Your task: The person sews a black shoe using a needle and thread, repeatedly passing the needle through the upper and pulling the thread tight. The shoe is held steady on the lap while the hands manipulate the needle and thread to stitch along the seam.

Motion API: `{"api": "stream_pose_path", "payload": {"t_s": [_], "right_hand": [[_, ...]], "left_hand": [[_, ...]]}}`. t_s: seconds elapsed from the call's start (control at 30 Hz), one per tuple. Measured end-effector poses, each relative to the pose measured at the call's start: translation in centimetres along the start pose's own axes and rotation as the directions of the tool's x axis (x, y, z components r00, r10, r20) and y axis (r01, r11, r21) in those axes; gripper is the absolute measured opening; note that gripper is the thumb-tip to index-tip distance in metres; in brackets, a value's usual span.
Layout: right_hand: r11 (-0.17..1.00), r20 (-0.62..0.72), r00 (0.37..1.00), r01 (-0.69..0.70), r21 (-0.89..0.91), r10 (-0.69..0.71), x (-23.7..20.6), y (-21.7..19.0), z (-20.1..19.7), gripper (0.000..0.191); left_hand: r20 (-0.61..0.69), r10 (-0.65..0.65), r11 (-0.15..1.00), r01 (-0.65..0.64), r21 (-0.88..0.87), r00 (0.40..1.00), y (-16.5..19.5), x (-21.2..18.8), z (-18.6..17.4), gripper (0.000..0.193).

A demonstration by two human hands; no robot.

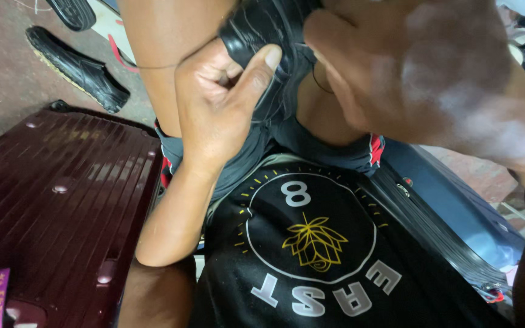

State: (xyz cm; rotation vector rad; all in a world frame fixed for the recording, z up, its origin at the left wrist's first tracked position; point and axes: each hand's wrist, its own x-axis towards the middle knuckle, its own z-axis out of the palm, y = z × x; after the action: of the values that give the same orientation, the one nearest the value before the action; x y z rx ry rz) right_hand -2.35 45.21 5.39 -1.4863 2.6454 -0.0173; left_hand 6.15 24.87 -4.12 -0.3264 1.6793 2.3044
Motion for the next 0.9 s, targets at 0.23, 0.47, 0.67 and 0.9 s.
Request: {"api": "stream_pose_path", "payload": {"t_s": [0.23, 0.47, 0.67, 0.9], "right_hand": [[0.991, 0.053, 0.999, -0.008, 0.134, 0.001, -0.8, 0.5, 3.0, 0.016], [0.981, 0.067, 0.997, -0.050, 0.190, 0.038, -3.1, 1.9, 4.9, 0.013], [0.969, 0.122, 0.989, -0.105, 0.224, 0.080, -3.4, 1.8, 4.6, 0.014], [0.959, -0.031, 0.995, -0.079, 0.271, 0.091, -3.3, 1.8, 4.0, 0.013]], "left_hand": [[0.028, 0.036, 0.999, -0.036, 0.019, 0.999, -0.5, 0.1, 0.0, 0.007], [-0.008, 0.049, 0.998, -0.049, -0.046, 0.999, -1.3, -0.5, 0.4, 0.015], [-0.201, 0.025, 0.987, 0.008, 0.159, 0.979, 0.0, -3.0, -1.1, 0.017], [-0.387, 0.414, 0.783, -0.106, 0.614, 0.824, 2.7, -5.3, -9.4, 0.013]]}}
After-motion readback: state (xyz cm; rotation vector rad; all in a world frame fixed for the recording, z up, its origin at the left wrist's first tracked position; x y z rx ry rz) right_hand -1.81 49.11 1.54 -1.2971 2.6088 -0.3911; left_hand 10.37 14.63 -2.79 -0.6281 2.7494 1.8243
